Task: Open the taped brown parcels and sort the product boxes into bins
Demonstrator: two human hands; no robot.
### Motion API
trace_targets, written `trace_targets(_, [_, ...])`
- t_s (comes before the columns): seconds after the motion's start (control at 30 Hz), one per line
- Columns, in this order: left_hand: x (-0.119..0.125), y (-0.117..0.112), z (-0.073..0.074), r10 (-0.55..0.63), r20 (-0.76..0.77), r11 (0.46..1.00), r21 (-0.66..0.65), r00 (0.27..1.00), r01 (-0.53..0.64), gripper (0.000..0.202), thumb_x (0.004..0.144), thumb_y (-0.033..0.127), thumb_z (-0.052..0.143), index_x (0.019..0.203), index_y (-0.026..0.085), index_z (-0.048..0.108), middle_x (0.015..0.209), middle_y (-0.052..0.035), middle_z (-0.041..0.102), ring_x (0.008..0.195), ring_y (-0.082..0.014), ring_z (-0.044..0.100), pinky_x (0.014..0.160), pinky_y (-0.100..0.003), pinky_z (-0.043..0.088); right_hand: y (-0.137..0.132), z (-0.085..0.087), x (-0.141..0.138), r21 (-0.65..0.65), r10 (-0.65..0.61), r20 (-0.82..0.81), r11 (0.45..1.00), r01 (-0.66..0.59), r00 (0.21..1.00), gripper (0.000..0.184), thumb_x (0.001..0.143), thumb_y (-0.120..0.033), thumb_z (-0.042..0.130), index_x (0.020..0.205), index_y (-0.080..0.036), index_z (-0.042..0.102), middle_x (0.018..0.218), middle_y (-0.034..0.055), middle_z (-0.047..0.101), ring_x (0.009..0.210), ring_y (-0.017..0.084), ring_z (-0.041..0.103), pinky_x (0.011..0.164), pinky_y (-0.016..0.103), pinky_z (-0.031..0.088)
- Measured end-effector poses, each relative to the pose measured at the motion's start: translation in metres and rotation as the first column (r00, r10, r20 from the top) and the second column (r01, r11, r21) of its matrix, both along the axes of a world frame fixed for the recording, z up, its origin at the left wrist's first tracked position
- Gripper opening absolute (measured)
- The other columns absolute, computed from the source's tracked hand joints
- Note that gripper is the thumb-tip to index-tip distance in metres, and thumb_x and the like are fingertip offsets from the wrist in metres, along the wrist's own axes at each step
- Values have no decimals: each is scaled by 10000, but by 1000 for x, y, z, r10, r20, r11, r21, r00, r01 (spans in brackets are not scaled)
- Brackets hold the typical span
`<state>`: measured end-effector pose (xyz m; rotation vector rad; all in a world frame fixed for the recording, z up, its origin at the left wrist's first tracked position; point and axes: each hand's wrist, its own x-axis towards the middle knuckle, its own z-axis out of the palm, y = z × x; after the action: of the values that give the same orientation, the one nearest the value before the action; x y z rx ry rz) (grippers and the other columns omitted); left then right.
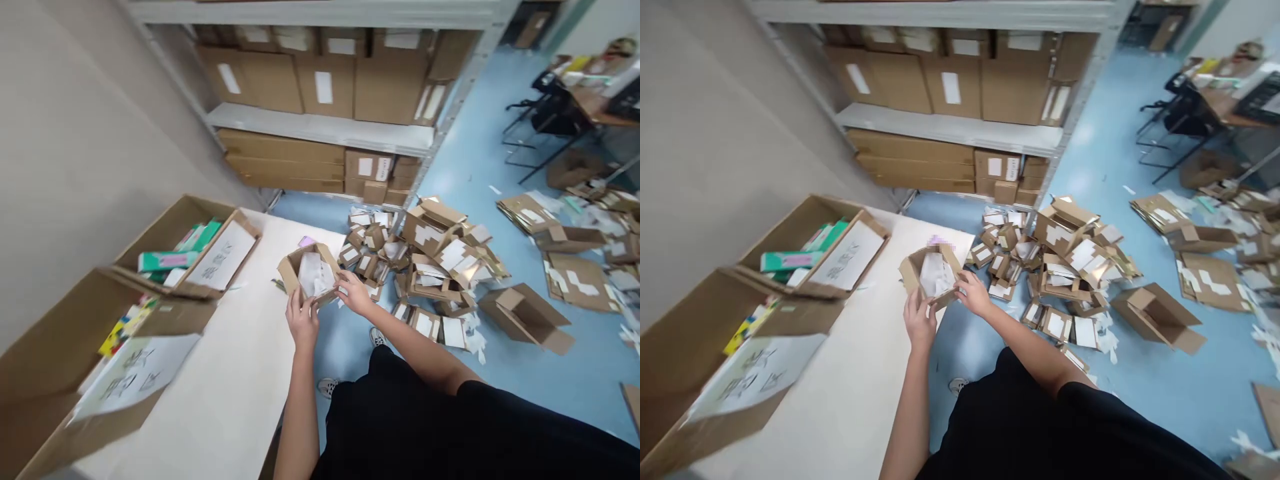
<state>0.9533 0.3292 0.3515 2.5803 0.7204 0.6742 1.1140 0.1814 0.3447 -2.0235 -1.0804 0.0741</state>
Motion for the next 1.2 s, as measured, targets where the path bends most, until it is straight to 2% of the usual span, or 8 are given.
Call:
trace_targets(0.17, [145, -94, -11, -343, -84, 939, -56, 936, 339, 210, 984, 253, 577, 1102, 255, 751, 1607, -82, 501, 1506, -308, 425, 1240, -522, 396, -138, -16, 99, -112, -294, -11, 950, 291, 956, 232, 838, -133, 769, 1047, -234, 779, 1253, 114, 614, 1186, 288, 593, 1024, 445, 536])
trace_targets(0.3, [237, -178, -11, -562, -121, 827, -70, 818, 558, 213, 947, 230, 622, 1092, 264, 776, 1610, -64, 499, 1524, -327, 401, 1252, -564, 383, -247, -18, 136, -141, -536, 26, 833, 534, 844, 205, 831, -149, 749, 1011, -234, 794, 1159, 104, 619, 1098, 284, 599, 980, 437, 542])
trace_targets(0.43, [313, -250, 10, -715, -97, 698, -58, 692, 713, 237, 946, 218, 617, 1105, 273, 784, 1639, -50, 466, 1566, -341, 332, 1257, -611, 361, -323, -11, 161, -53, -731, 84, 676, 735, 677, 198, 889, -214, 677, 1041, -247, 800, 1181, 109, 637, 1095, 286, 616, 992, 453, 539])
trace_targets(0.6, [387, -310, 45, -767, -51, 641, -29, 639, 767, 599, 925, 114, 551, 1504, 263, 562, 1754, -73, 245, 1629, -378, 135, 1257, -674, 302, -377, 4, 218, 30, -875, 53, 484, 875, 482, 494, 913, -208, 531, 1385, -243, 672, 1458, 130, 583, 1333, 304, 556, 1116, 488, 485])
trace_targets(0.7, [395, -314, 49, -785, -71, 619, -66, 616, 782, 625, 962, 156, 515, 1576, 262, 471, 1743, -92, 276, 1619, -381, 179, 1245, -648, 336, -390, 8, 239, 37, -894, 26, 447, 894, 447, 532, 889, -209, 520, 1405, -211, 649, 1484, 141, 589, 1365, 308, 545, 1161, 515, 452])
trace_targets(0.83, [367, -282, 34, -740, -114, 673, -107, 663, 732, 551, 987, 198, 518, 1535, 253, 527, 1689, -102, 389, 1582, -336, 301, 1258, -557, 361, -375, 4, 228, 102, -857, 20, 513, 852, 514, 425, 891, -235, 523, 1270, -199, 713, 1370, 143, 661, 1284, 300, 604, 1144, 520, 474])
trace_targets(1.0, [322, -222, 19, -623, -158, 782, -134, 766, 608, 536, 980, 243, 548, 1516, 238, 557, 1629, -118, 475, 1528, -322, 399, 1262, -525, 365, -312, 3, 204, 107, -743, -56, 660, 744, 667, 412, 890, -220, 529, 1256, -208, 717, 1334, 143, 665, 1261, 299, 612, 1112, 505, 506])
trace_targets(1.2, [250, -163, 27, -448, -114, 893, -105, 887, 437, 532, 990, 244, 529, 1522, 244, 545, 1603, -103, 502, 1507, -287, 427, 1257, -490, 387, -217, 22, 199, 137, -508, -3, 853, 504, 861, 384, 911, -220, 540, 1253, -211, 715, 1362, 139, 653, 1281, 293, 595, 1152, 501, 471])
